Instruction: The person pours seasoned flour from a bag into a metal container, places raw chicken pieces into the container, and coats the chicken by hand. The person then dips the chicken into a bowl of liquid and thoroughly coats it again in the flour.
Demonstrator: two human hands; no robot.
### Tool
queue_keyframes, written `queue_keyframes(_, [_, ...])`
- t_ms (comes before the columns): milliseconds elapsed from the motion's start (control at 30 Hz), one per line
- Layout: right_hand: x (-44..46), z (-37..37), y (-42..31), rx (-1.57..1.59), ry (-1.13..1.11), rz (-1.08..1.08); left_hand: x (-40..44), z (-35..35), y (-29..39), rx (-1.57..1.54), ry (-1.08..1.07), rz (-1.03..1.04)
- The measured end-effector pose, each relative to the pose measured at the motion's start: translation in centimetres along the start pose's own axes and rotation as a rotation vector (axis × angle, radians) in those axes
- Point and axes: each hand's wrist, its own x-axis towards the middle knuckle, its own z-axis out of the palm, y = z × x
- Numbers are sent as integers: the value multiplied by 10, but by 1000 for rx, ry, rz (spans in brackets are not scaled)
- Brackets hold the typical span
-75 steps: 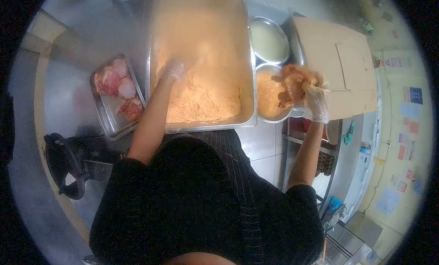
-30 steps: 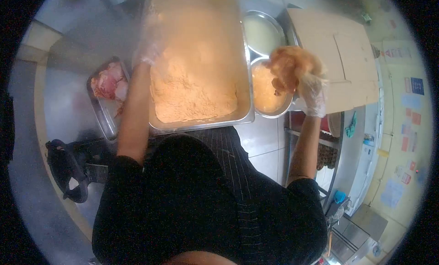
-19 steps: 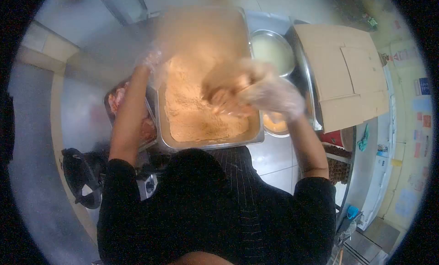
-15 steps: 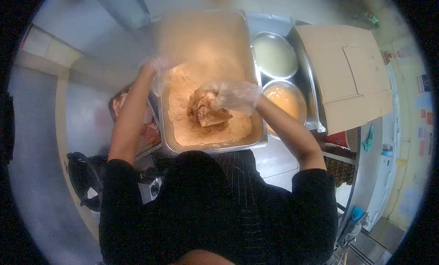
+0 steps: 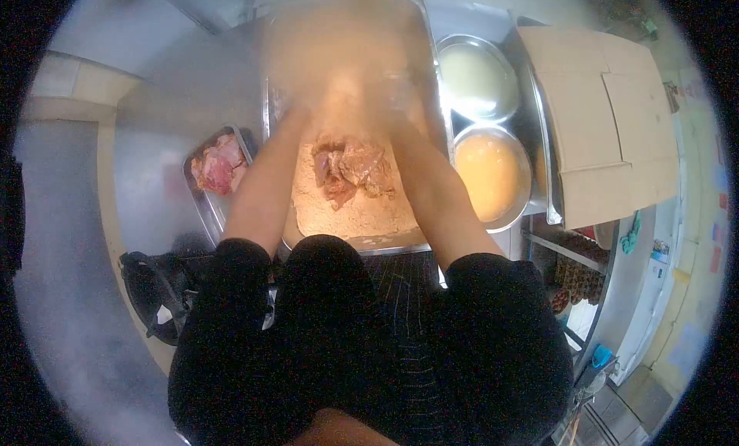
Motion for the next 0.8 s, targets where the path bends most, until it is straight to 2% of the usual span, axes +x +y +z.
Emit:
queue_keyframes(67, [-6,16,1,-66,-89,101,4,28,10,-567,-16,-189])
queue_keyframes(100, [-6,24,5,-67,-104,110,7,24,12,-644,-124,-157])
queue_keyframes(167, [14,46,15,174,-429,-28,-44,-18,21,-736,-165,-154])
queue_keyframes(200, [10,44,20,173,-433,-24,-72,-39,28,-831,-196,-146])
queue_keyframes(233, [3,38,25,316,-562,-51,-91,-62,33,-828,-202,-145])
queue_keyframes(267, [-7,31,27,460,-691,-79,-106,-85,37,-659,-320,-60])
queue_keyframes(300, [-26,7,16,463,-696,-72,-117,-98,40,-489,-439,24])
queue_keyframes(333, [-52,-34,-8,129,-616,-260,-125,-104,41,-490,-449,21])
queue_keyframes(367, [-66,-55,-21,-205,-522,-445,-133,-108,42,-271,-392,105])
queue_keyframes(400, [-67,-60,-18,-365,-494,-530,-140,-107,43,-52,-334,188])
queue_keyframes(500, [-27,-44,23,-657,-687,-549,-143,-56,32,38,-388,141])
queue_keyframes(600, [-22,-40,58,-844,-865,-551,-138,-12,27,181,-444,94])
queue_keyframes(633, [-27,-43,70,-849,-884,-590,-148,-22,30,188,-438,97])
queue_keyframes(667, [-34,-45,82,-847,-898,-629,-171,-39,38,66,-544,92])
queue_keyframes(700, [-51,-64,62,-845,-900,-624,-195,-57,46,-56,-656,88])
queue_keyframes(767, [-109,-123,-4,-882,-1187,-422,-229,-95,69,-132,-704,30])
queue_keyframes(800, [-120,-125,1,-882,-1194,-421,-238,-102,75,-214,-748,-36])
